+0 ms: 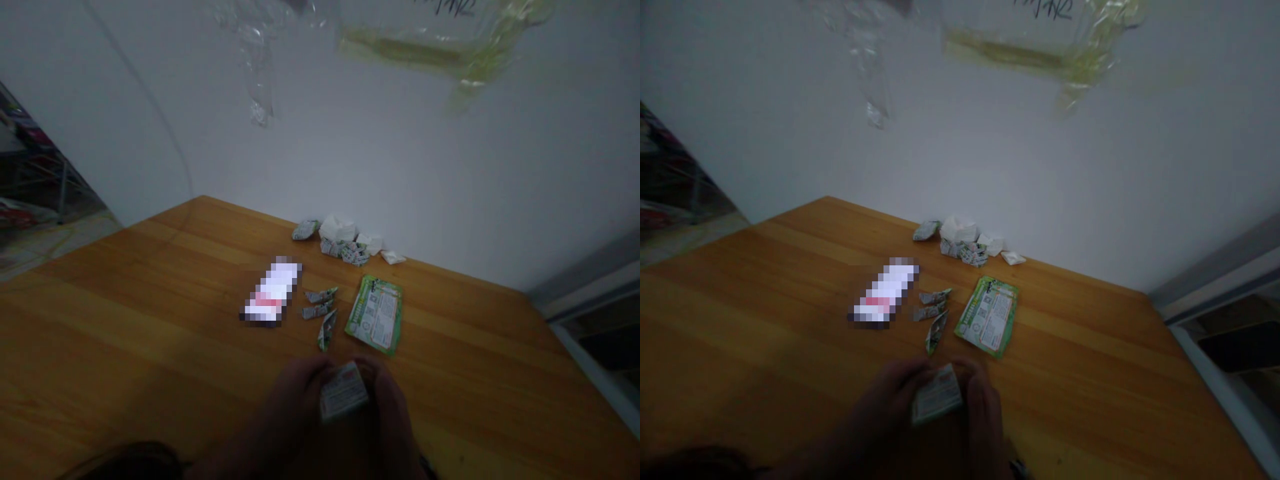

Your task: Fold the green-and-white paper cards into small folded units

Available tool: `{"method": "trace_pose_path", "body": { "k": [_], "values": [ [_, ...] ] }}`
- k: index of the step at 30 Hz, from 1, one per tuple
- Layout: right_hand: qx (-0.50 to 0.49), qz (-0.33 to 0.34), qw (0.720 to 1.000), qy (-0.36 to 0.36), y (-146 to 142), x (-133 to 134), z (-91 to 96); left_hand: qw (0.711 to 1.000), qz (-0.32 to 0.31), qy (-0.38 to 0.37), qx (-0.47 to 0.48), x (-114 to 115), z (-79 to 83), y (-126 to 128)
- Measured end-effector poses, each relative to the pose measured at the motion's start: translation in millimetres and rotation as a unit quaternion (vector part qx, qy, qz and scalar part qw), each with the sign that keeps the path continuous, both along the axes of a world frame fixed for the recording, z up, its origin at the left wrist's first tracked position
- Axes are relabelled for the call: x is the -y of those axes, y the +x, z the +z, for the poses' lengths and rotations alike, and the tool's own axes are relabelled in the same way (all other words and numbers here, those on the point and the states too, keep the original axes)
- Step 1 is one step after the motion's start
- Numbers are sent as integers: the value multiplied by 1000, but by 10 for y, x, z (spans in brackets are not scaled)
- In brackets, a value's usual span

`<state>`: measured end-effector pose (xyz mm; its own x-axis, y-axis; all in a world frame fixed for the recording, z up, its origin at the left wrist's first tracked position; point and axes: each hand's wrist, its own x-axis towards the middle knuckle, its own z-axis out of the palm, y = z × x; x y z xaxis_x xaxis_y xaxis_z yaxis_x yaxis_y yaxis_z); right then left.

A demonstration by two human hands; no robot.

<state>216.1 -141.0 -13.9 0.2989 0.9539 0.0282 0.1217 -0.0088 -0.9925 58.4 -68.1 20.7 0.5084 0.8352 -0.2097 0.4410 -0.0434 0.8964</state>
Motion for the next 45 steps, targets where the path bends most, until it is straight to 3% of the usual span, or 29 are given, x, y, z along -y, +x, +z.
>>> {"method": "trace_pose_path", "body": {
  "k": [4,6,9,13,18,22,27,33,41,45],
  "values": [
    [-44,149,987,-36,164,-66,83,999,-51,-6,6,-53,40,-65],
    [-96,211,972,-43,210,-91,95,998,-43,-21,31,-57,32,-71],
    [-182,248,951,-32,199,-110,66,997,-3,-43,66,-53,-16,-47],
    [-234,228,945,-31,138,-118,-34,981,51,-95,162,-57,-105,1],
    [-207,183,959,-65,128,-121,-97,977,94,-105,159,-67,-142,16],
    [-178,179,965,-71,116,-119,-63,989,69,-51,119,-46,-125,-9],
    [-124,173,976,-42,106,-111,-65,994,-43,-22,102,28,-166,-2],
    [-71,212,974,-36,148,-45,-117,998,9,-11,67,25,-123,-18],
    [47,140,989,-26,83,-39,-83,1000,-20,12,10,-30,-127,-13],
    [121,86,989,-26,44,-59,-25,999,-19,11,39,21,-92,-6]
  ]
}}
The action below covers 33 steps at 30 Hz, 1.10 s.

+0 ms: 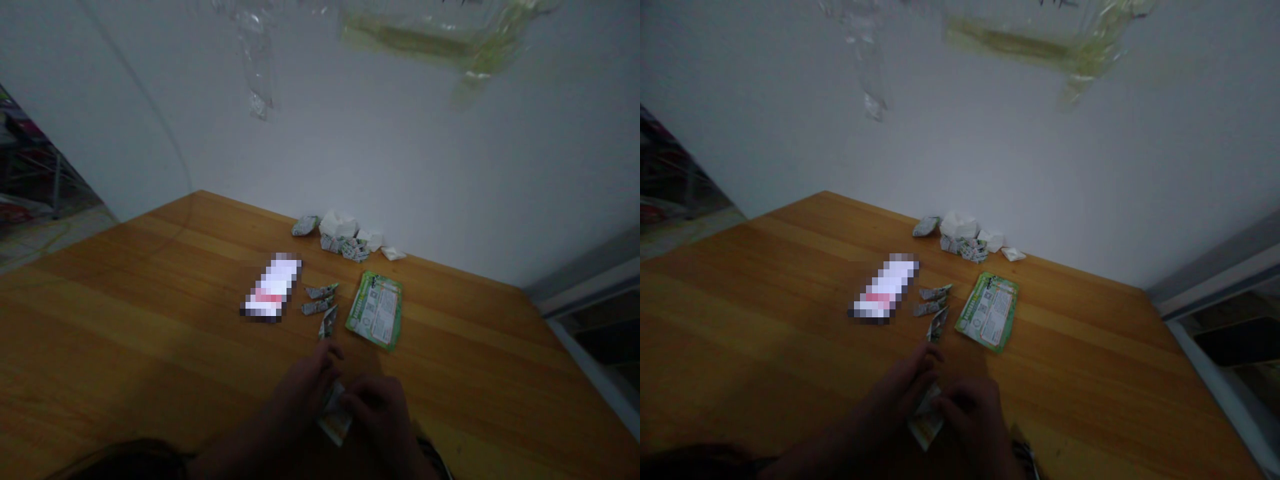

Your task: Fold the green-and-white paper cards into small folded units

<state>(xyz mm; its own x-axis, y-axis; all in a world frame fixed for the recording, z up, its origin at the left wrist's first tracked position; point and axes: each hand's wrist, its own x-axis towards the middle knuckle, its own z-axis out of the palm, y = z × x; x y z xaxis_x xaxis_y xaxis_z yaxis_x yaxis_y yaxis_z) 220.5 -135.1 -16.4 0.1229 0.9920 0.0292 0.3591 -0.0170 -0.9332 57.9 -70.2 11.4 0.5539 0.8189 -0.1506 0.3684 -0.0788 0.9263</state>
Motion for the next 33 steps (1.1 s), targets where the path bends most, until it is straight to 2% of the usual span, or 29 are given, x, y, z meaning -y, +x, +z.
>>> {"method": "trace_pose_path", "body": {
  "k": [3,5,10,13,24,30,33],
  "values": [
    [-4,-72,997,-13,-6,-17,10,998,-18,-6,64,22,36,2],
    [-45,-100,994,-29,-1,-37,12,998,-21,-13,66,18,39,10],
    [-202,-103,973,-50,13,-94,35,995,49,-47,73,-25,-4,26],
    [-248,-111,960,-65,11,-107,48,990,78,-65,97,-53,-9,15],
    [-201,-105,972,-60,-35,-89,98,989,107,-27,97,-2,82,19],
    [-178,-100,977,-52,-59,-62,115,984,160,-35,73,9,102,48],
    [-169,-110,978,-45,-76,-51,108,981,167,-50,80,21,117,62]
  ]
}}
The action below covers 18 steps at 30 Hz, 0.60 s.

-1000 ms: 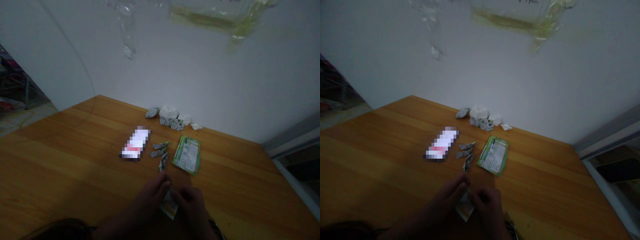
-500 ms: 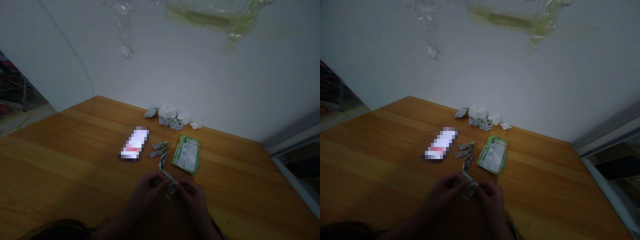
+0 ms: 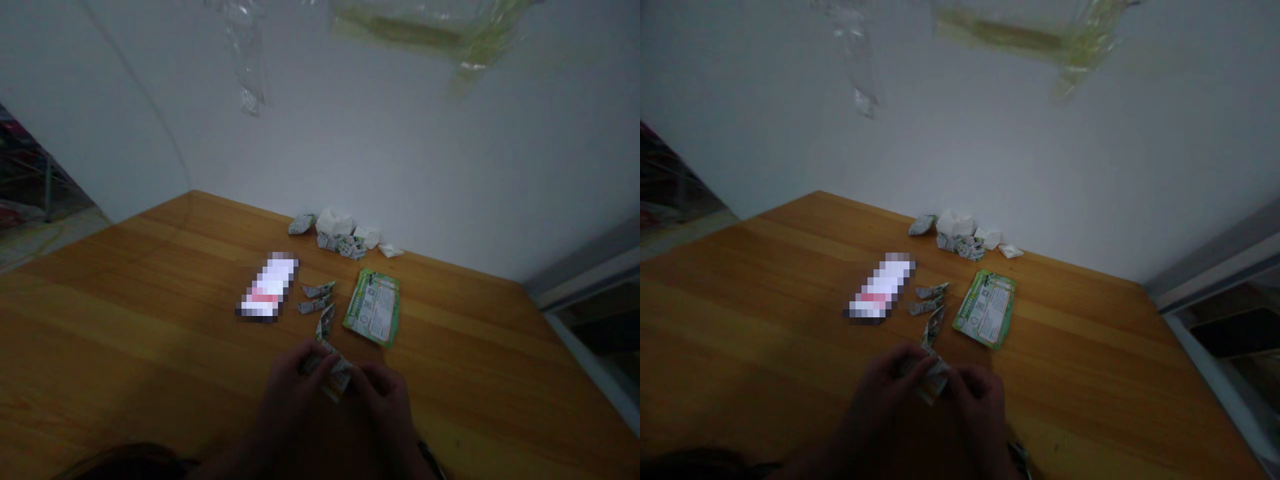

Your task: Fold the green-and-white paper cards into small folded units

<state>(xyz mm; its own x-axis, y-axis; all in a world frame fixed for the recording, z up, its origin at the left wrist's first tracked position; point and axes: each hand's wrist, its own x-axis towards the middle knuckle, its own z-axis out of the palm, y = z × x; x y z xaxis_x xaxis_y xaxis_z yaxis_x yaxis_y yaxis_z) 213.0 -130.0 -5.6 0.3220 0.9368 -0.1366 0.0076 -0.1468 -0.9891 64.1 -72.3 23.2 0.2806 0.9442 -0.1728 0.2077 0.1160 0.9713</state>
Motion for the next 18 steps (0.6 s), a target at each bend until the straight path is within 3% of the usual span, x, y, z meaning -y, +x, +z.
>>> {"method": "trace_pose_path", "body": {
  "k": [10,14,18],
  "values": [
    [-32,-32,999,11,-78,60,-3,999,19,-15,31,31,-14,-9],
    [-8,17,1000,22,-38,44,-28,1000,1,-2,24,47,-15,-23],
    [87,85,992,27,21,21,-77,999,-29,26,-5,78,-33,-12]
  ]
}}
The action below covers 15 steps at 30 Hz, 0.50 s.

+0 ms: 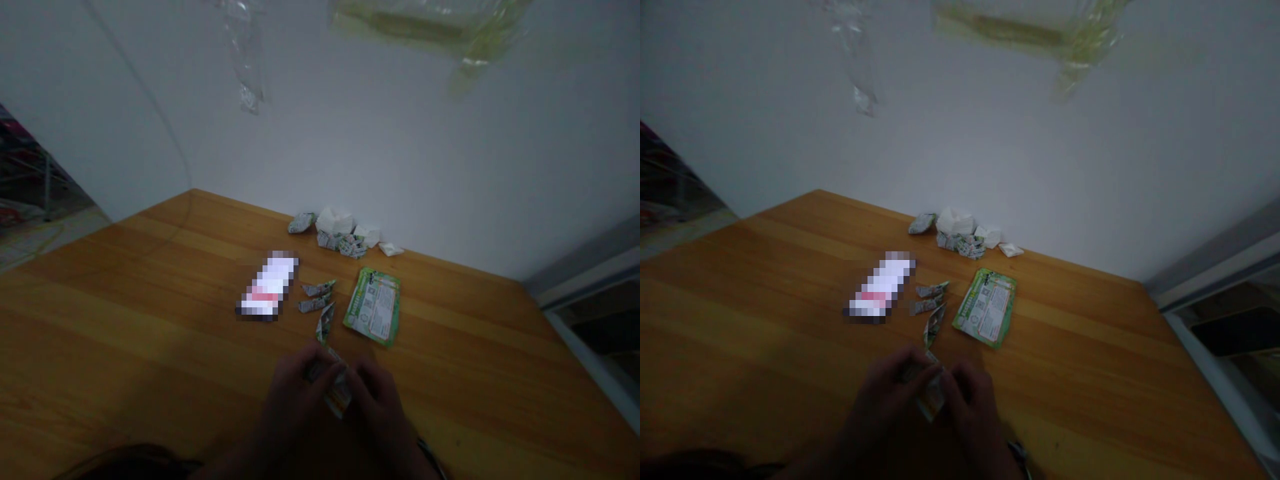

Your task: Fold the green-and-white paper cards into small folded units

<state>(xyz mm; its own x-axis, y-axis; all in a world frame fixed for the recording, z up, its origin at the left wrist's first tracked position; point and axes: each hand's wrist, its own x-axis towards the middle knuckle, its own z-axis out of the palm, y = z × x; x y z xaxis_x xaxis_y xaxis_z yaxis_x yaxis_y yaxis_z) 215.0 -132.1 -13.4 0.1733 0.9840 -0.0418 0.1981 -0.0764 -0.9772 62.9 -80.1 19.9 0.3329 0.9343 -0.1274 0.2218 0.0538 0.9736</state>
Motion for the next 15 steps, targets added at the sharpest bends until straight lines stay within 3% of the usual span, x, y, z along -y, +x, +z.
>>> {"method": "trace_pose_path", "body": {
  "k": [3,6,10,15],
  "values": [
    [58,37,998,-8,21,9,-19,1000,-12,-5,0,3,-19,18],
    [81,32,996,5,36,28,-18,996,-24,-73,38,-57,-41,15],
    [83,18,996,-4,71,34,-35,974,-118,-185,62,-177,-45,-23],
    [41,-20,999,-24,32,21,-44,978,-41,-183,92,-156,-40,-5]
  ]
}}
